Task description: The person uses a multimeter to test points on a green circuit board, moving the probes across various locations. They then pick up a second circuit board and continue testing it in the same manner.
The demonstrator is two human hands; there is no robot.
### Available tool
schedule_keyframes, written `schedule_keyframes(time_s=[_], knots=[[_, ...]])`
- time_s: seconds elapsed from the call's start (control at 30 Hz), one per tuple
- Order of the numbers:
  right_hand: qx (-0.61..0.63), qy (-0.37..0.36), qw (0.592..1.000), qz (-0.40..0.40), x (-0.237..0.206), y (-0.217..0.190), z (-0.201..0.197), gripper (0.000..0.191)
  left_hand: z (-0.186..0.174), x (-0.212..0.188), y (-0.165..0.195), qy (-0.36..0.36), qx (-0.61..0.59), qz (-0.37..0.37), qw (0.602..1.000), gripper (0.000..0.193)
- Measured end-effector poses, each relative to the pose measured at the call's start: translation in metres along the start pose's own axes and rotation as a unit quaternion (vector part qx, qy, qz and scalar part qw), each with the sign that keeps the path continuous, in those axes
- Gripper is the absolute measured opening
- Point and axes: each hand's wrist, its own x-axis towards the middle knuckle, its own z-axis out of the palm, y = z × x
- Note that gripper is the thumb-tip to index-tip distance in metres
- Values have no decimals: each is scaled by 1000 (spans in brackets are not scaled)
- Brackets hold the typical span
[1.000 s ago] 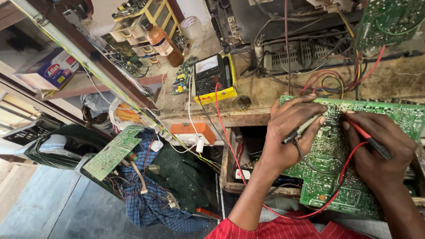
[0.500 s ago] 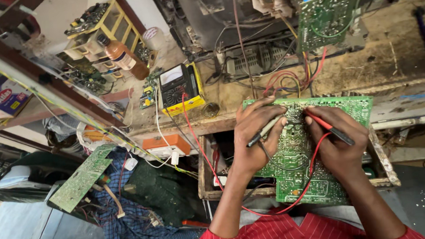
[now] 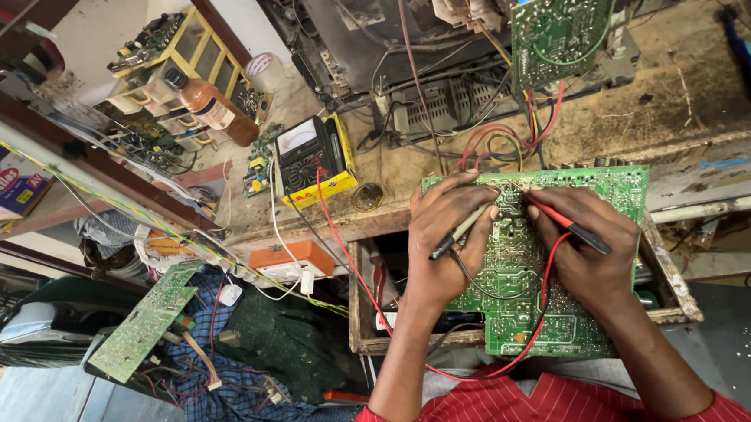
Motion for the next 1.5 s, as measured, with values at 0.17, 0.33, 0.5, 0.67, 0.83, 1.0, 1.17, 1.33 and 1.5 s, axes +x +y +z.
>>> schedule_keyframes(time_s=[0.17,0.33,0.5,0.67,0.83,1.0,1.17,1.33,1.5], knots=[[1,-5,1000,-11,2,0,0,28,-1,1,2,2,-5,0,1000,18],[-2,-4,1000,-22,0,3,1,28,1,0,-1,10,-9,8,1000,18],[-9,-12,1000,-2,-6,8,1,26,1,-3,-5,21,-6,20,1000,16],[7,-12,1000,-19,-12,15,3,22,3,-7,-9,21,-9,20,1000,13],[9,-13,1000,-15,-13,19,3,22,4,-8,-11,21,-8,26,999,16],[10,-14,1000,-18,-9,12,3,22,4,-8,-11,24,-8,26,999,17],[11,-2,1000,-10,-4,4,3,26,3,-9,-11,22,-15,21,999,13],[2,-5,1000,-11,-4,0,3,21,5,-10,-11,21,-8,20,1000,16],[3,6,1000,-4,-2,-2,3,25,5,-10,-12,19,-13,16,1000,12]])
